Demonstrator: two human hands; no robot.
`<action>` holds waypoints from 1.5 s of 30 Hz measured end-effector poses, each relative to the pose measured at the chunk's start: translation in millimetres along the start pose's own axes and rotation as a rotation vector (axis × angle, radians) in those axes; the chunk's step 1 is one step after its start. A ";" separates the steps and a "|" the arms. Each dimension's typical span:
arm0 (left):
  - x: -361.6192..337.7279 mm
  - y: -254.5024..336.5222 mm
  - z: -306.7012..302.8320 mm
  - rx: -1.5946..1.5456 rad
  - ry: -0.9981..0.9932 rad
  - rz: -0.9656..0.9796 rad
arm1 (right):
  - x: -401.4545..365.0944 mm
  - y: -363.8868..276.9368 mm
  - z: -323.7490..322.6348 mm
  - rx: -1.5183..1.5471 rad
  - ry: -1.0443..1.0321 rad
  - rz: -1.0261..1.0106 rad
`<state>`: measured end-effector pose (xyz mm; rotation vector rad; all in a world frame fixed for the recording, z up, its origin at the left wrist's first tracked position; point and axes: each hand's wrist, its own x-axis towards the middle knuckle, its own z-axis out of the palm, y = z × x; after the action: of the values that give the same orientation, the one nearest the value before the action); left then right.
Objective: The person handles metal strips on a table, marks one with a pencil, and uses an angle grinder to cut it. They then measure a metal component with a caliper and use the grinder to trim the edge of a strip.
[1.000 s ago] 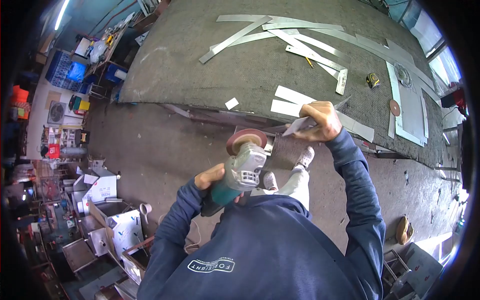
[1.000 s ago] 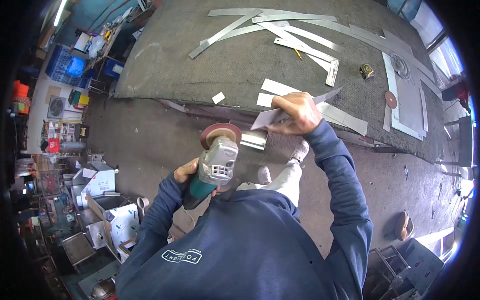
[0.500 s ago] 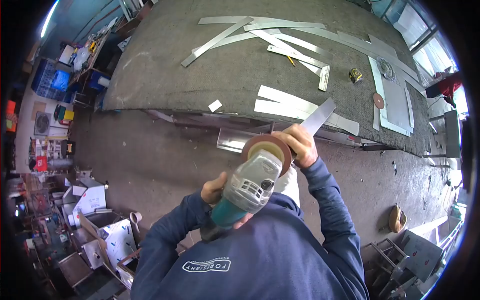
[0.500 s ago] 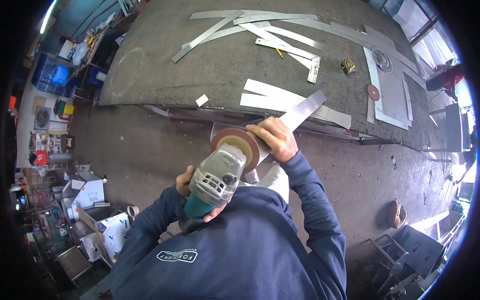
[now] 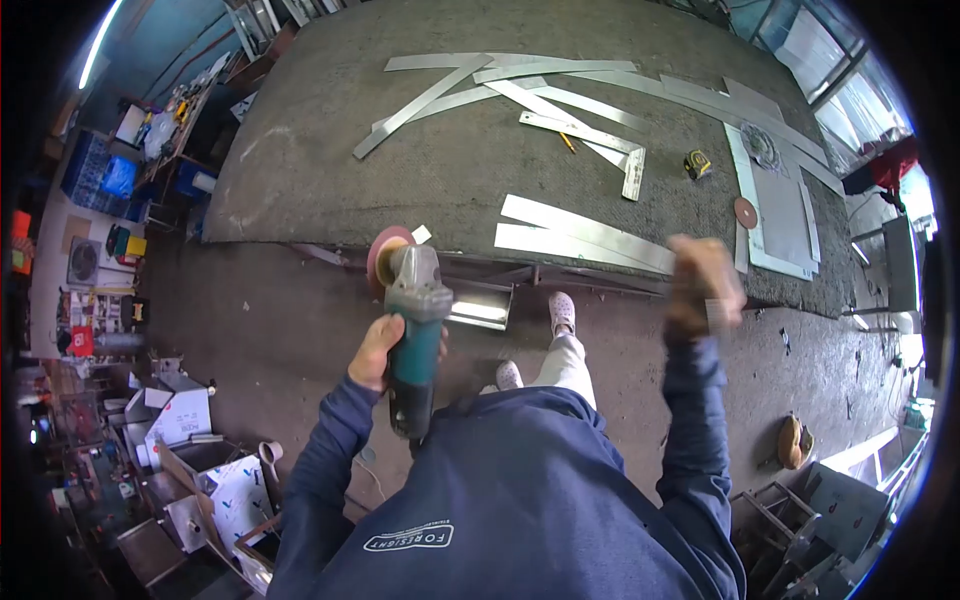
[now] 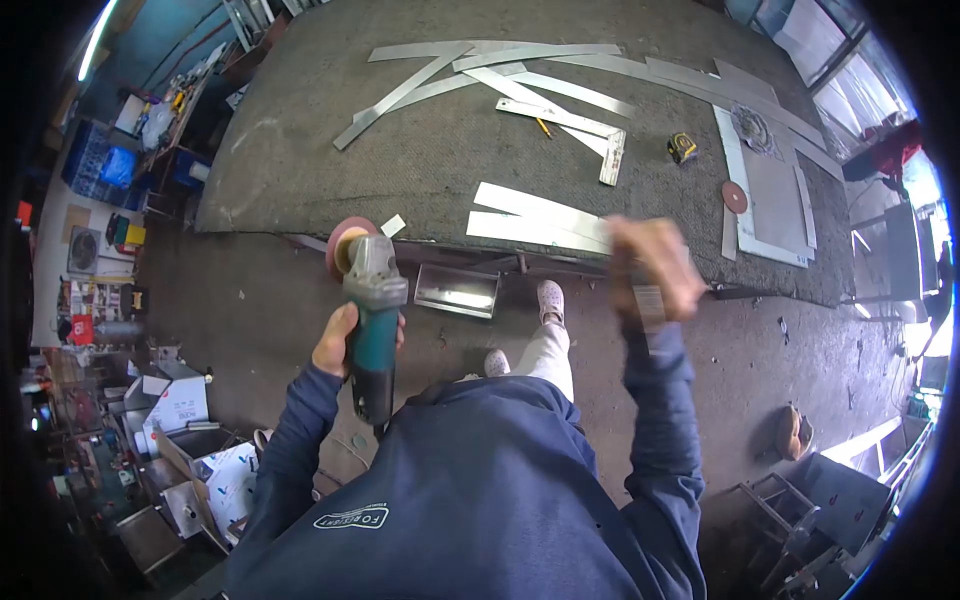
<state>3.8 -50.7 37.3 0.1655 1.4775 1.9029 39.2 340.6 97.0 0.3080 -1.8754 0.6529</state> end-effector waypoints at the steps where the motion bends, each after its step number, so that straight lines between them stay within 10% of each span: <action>1: 11.6 2.8 -1.3 -0.055 0.075 -0.009 | -3.9 22.1 -16.5 0.108 0.039 0.165; 3: 37.9 7.8 -8.3 -0.281 0.188 -0.055 | 23.8 40.0 -31.6 0.245 0.334 0.178; 14: 223.9 37.2 -98.6 0.306 0.640 -0.158 | 99.1 183.4 -173.1 0.930 0.443 0.507; 18: 306.8 31.6 -162.5 1.149 0.982 0.026 | 51.3 243.4 -146.6 1.036 0.673 0.849; 28: 366.6 2.6 -138.8 1.443 1.254 -0.474 | -67.2 287.8 -64.8 1.073 0.913 1.350; 35: 345.9 -9.8 -143.5 1.607 1.206 -0.201 | 34.2 337.6 -58.1 1.152 0.331 1.319; 40: 321.6 -33.1 -84.5 1.415 1.233 0.435 | 74.6 343.5 52.9 0.898 -0.334 1.302; 45: 276.3 -73.8 -12.5 1.242 1.093 0.452 | 115.4 245.3 197.6 0.755 -1.105 1.156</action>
<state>-173.4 111.1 -118.7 -0.0170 3.4542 0.9983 -281.0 438.4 76.6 -0.0251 -2.7002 2.3655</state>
